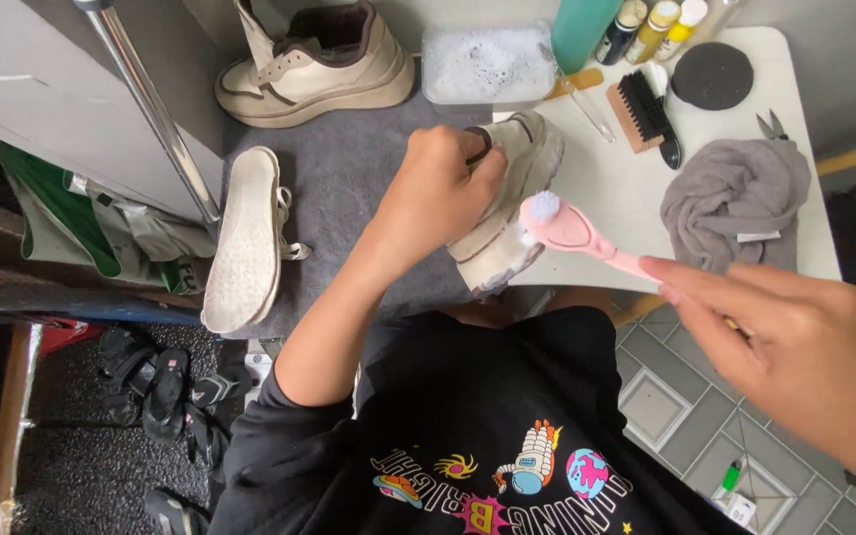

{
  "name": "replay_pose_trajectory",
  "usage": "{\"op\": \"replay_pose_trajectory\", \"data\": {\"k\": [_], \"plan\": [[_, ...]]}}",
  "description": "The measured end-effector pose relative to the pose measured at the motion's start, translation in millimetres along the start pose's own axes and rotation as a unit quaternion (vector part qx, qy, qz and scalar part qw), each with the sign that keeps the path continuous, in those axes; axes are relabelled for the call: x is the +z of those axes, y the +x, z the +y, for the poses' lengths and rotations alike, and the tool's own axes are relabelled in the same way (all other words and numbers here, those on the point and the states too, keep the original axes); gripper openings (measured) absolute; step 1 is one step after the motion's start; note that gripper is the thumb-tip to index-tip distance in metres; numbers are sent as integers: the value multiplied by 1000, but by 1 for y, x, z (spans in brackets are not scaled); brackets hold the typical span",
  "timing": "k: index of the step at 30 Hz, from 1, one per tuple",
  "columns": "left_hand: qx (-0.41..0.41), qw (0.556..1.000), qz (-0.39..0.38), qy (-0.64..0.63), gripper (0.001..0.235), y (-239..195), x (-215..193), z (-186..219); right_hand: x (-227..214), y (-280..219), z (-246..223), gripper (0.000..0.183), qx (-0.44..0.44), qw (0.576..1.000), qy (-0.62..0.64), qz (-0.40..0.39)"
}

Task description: The person scrubs the sole and sides of a beige sneaker using a pink toothbrush. They hold the shoe in their left hand and brush the textured bottom and edges with their right hand, working over a gray towel on a table.

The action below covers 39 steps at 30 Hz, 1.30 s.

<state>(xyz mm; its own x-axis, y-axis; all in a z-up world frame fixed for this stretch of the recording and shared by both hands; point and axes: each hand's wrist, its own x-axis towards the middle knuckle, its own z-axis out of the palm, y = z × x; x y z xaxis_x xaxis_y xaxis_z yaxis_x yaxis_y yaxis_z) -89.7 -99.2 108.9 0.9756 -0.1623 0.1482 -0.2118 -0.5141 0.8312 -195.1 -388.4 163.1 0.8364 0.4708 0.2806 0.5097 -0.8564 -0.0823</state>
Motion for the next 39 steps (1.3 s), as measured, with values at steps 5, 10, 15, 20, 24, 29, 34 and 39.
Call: {"op": "replay_pose_trajectory", "data": {"k": [5, 10, 15, 20, 24, 29, 34, 39], "plan": [[16, 1000, 1, 3, 51, 0, 3, -3, -15, 4, -18, 32, -98, 995, -26, -24], [17, 1000, 10, 5, 51, 1, 0, 2, -17, 2, -22, 33, -137, 989, -46, -22], [6, 1000, -1, -14, 52, -5, 0, 5, -16, 1, -20, 39, -97, 993, -58, -30], [1, 1000, -4, -10, 51, -7, 3, 1, -13, -5, -21, 34, -110, 991, -72, -34], [14, 1000, 7, 2, 50, -3, 3, 0, -5, -19, -14, 52, -193, 968, -124, -101], [-14, 1000, 2, -15, 52, -6, 2, 2, -6, -14, -19, 37, -95, 988, -124, 6], [-9, 1000, -3, -19, 52, -11, 4, 3, -9, -15, -27, 34, -42, 997, -68, -9], [4, 1000, 12, -8, 53, -3, 4, 1, -6, -13, -19, 35, -110, 980, -163, -5]]}}
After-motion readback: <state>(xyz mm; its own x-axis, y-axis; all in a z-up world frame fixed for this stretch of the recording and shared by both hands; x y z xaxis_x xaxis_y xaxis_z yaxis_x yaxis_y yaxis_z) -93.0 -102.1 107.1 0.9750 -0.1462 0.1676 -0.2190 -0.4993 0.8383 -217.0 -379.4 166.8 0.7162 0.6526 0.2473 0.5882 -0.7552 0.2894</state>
